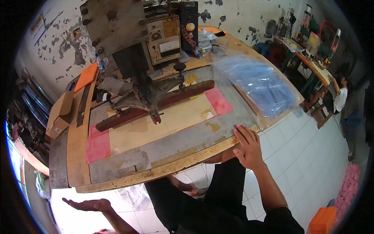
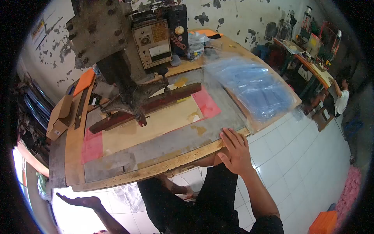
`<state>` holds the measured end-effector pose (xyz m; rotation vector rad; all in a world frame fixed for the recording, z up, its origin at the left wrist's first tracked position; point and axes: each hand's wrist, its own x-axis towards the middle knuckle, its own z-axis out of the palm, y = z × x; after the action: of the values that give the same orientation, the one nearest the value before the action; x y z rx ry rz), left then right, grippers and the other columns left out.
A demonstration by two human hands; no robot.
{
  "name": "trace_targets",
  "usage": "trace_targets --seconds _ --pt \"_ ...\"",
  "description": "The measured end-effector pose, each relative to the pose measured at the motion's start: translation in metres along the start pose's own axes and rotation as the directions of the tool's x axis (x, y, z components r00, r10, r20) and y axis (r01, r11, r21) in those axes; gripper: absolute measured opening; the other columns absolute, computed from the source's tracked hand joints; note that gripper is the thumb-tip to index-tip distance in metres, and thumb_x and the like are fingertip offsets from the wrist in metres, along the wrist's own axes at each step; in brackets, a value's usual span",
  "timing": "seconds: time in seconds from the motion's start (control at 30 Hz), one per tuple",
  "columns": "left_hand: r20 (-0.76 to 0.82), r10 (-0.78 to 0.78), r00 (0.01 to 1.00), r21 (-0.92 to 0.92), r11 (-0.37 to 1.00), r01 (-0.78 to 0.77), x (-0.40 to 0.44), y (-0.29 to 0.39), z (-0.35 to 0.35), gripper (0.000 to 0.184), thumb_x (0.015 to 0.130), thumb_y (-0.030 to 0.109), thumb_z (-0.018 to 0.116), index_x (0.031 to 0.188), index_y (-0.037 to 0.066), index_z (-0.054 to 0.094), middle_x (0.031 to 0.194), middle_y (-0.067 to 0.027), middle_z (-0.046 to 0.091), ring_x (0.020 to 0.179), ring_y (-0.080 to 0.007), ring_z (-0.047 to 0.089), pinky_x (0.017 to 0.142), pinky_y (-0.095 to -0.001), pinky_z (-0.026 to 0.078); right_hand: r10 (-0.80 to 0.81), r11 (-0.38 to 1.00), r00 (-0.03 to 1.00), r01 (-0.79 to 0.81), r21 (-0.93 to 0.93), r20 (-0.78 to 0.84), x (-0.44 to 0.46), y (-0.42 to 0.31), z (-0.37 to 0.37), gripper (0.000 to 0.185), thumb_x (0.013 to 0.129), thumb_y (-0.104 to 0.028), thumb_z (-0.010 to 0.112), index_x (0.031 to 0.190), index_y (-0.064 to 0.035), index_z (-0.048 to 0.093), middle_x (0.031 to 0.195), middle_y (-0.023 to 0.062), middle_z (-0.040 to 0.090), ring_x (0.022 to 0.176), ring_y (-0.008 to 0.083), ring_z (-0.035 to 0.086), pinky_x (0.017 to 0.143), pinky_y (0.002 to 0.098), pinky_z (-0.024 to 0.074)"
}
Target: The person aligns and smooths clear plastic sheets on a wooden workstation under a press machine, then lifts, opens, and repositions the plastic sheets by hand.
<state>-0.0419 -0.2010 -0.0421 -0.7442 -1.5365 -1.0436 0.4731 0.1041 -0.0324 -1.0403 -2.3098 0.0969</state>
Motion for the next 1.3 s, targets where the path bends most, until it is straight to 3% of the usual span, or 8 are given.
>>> trace_targets --seconds 0.23,0.27,0.43,0.53,0.83,1.03,1.1,1.3 --pt "0.080 0.192 0.978 -0.314 0.936 -0.158 0.025 0.057 0.061 0.097 0.102 0.081 0.017 0.170 0.012 0.025 0.173 -0.0260 0.022 0.162 -0.0454 0.021 0.128 -0.0674 0.015 0.037 0.997 0.962 -0.054 0.058 0.270 0.032 0.008 -0.030 0.058 0.097 -0.038 0.069 0.142 -0.0040 0.061 0.148 0.0166 0.059 0.142 0.0395 0.050 0.119 0.0548 0.0344" --pt "0.344 0.245 0.907 -0.315 0.939 -0.134 0.018 0.062 0.064 0.105 0.098 0.087 0.020 0.170 0.012 0.026 0.175 -0.0254 0.020 0.162 -0.0440 0.019 0.129 -0.0666 0.011 0.033 0.997 0.963 -0.051 0.057 0.266 0.038 0.004 -0.035 0.058 0.097 -0.038 0.069 0.142 -0.0040 0.061 0.148 0.0166 0.059 0.142 0.0395 0.050 0.119 0.0548 0.0344" --pt "0.655 0.226 0.721 -0.303 0.953 -0.024 0.025 0.072 0.069 0.107 0.096 0.090 0.021 0.171 0.015 0.027 0.176 -0.0275 0.018 0.164 -0.0453 0.015 0.128 -0.0686 0.004 -0.215 0.976 0.805 0.193 -0.099 -0.552 0.044 -0.002 -0.010 0.067 0.103 -0.047 0.057 0.156 -0.0052 0.052 0.158 0.0171 0.054 0.151 0.0376 0.045 0.125 0.0561 0.0272" --pt "0.706 0.195 0.681 -0.295 0.955 0.032 0.029 0.076 0.068 0.107 0.096 0.090 0.021 0.170 0.013 0.032 0.176 -0.0249 0.021 0.164 -0.0440 0.018 0.129 -0.0668 0.005 0.010 0.999 1.000 -0.009 0.047 -0.012 0.027 0.007 0.022 0.068 0.106 -0.048 0.050 0.159 -0.0050 0.049 0.164 0.0163 0.050 0.155 0.0348 0.041 0.127 0.0558 0.0256" --pt "0.715 0.165 0.680 -0.338 0.932 0.129 0.027 0.069 0.069 0.103 0.097 0.088 0.031 0.167 0.012 0.039 0.172 -0.0280 0.030 0.160 -0.0460 0.027 0.129 -0.0642 0.012 -0.054 0.998 0.998 0.053 -0.042 -0.029 0.042 0.001 0.018 0.053 0.107 -0.038 0.052 0.148 -0.0065 0.062 0.158 0.0158 0.056 0.145 0.0378 0.053 0.121 0.0548 0.0368" --pt "0.776 0.190 0.601 -0.387 0.896 0.217 0.038 0.062 0.066 0.102 0.094 0.084 0.045 0.163 0.008 0.043 0.167 -0.0299 0.035 0.158 -0.0467 0.030 0.129 -0.0643 0.012 0.287 0.954 0.893 -0.297 -0.023 0.347 0.098 0.016 0.008 0.046 0.106 -0.033 0.059 0.143 -0.0062 0.064 0.150 0.0228 0.059 0.134 0.0415 0.057 0.113 0.0549 0.0405" --pt "0.801 0.187 0.569 -0.396 0.878 0.269 0.038 0.057 0.067 0.100 0.095 0.081 0.050 0.163 0.008 0.043 0.168 -0.0293 0.033 0.158 -0.0468 0.028 0.129 -0.0641 0.012 0.005 0.987 0.999 -0.010 -0.160 -0.034 0.102 -0.003 0.033 0.050 0.106 -0.032 0.060 0.148 -0.0060 0.059 0.152 0.0225 0.055 0.136 0.0428 0.055 0.111 0.0535 0.0402" --pt "0.829 0.206 0.520 -0.408 0.859 0.309 0.043 0.052 0.067 0.094 0.094 0.070 0.064 0.164 0.010 0.042 0.171 -0.0266 0.027 0.158 -0.0471 0.026 0.129 -0.0639 0.012 0.171 0.968 0.985 -0.161 -0.192 0.036 0.093 -0.023 0.027 0.076 0.111 -0.035 0.051 0.172 -0.0054 0.016 0.176 0.0231 0.024 0.161 0.0423 0.025 0.129 0.0518 0.0206"
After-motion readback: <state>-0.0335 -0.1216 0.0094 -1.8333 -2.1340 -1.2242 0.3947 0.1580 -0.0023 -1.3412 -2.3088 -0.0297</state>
